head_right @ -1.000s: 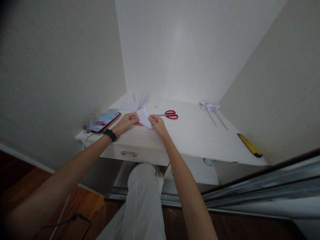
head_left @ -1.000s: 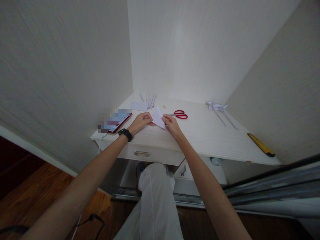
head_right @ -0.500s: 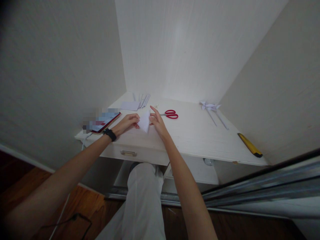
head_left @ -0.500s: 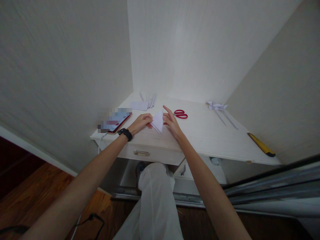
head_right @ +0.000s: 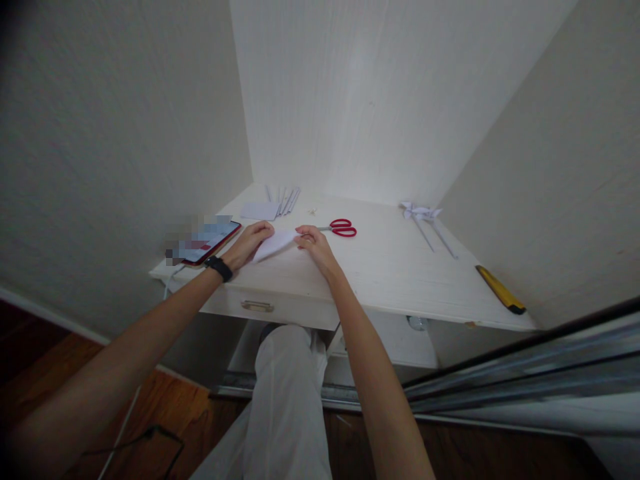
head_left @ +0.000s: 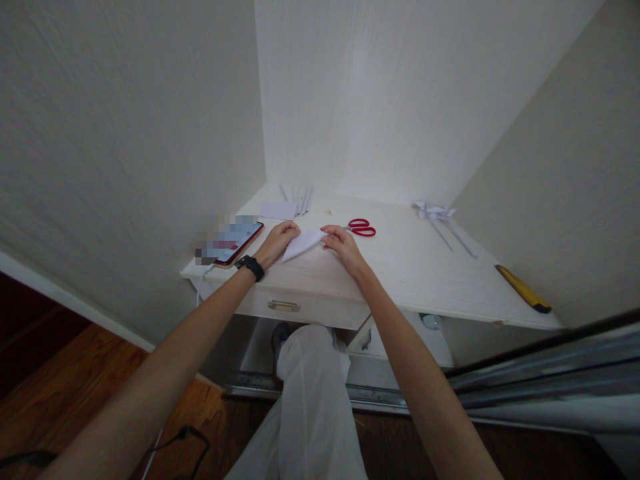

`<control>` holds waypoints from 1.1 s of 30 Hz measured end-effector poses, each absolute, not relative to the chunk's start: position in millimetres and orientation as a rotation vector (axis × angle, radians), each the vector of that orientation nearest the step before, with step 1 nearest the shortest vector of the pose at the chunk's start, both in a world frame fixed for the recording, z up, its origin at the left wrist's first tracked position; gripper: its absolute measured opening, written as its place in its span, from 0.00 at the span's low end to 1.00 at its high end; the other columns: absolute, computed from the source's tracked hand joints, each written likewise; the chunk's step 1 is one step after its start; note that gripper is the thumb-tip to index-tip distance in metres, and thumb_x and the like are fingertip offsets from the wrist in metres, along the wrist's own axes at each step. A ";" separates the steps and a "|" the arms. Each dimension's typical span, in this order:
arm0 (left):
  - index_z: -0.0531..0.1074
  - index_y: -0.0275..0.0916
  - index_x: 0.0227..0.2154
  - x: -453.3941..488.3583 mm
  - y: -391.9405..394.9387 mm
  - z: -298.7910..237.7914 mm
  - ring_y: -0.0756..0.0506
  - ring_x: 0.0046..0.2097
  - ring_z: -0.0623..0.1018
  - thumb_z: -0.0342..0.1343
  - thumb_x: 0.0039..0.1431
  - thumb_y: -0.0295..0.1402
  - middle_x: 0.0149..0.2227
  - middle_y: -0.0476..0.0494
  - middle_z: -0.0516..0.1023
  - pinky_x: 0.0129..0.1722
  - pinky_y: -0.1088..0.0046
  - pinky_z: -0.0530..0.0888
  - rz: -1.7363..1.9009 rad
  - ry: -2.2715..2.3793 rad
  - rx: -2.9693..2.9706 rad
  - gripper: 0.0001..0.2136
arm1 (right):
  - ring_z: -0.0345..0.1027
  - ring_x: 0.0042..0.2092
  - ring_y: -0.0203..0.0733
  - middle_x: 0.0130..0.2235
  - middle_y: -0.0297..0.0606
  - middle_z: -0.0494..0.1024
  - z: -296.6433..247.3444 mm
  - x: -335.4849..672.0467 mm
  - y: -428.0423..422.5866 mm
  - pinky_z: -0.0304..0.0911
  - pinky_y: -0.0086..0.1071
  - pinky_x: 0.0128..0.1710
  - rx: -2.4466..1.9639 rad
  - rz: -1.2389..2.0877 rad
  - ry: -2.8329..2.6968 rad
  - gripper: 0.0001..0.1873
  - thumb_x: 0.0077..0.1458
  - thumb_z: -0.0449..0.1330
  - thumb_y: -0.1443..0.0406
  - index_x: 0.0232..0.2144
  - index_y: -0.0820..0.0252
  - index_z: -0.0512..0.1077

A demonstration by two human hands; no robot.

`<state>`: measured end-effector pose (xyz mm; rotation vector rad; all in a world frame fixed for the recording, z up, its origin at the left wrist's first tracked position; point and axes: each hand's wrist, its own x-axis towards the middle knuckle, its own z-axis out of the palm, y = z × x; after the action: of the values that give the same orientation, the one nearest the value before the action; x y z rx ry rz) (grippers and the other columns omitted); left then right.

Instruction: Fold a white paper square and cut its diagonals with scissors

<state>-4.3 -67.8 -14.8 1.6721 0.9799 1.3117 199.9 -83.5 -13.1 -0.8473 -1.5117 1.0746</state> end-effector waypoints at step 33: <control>0.69 0.38 0.23 -9.4 -74.8 -4.4 0.50 0.25 0.63 0.59 0.45 0.37 0.22 0.52 0.66 0.25 0.74 0.57 1.072 0.918 1.628 0.08 | 0.73 0.34 0.41 0.29 0.36 0.80 2.3 194.8 -104.1 0.64 0.36 0.44 -0.747 1.288 -1.955 0.12 0.48 0.65 0.58 0.28 0.61 0.75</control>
<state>-9.4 -74.8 -4.4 1.6284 0.9179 1.0724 194.8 -104.1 2.3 -0.7467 -1.9547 1.2885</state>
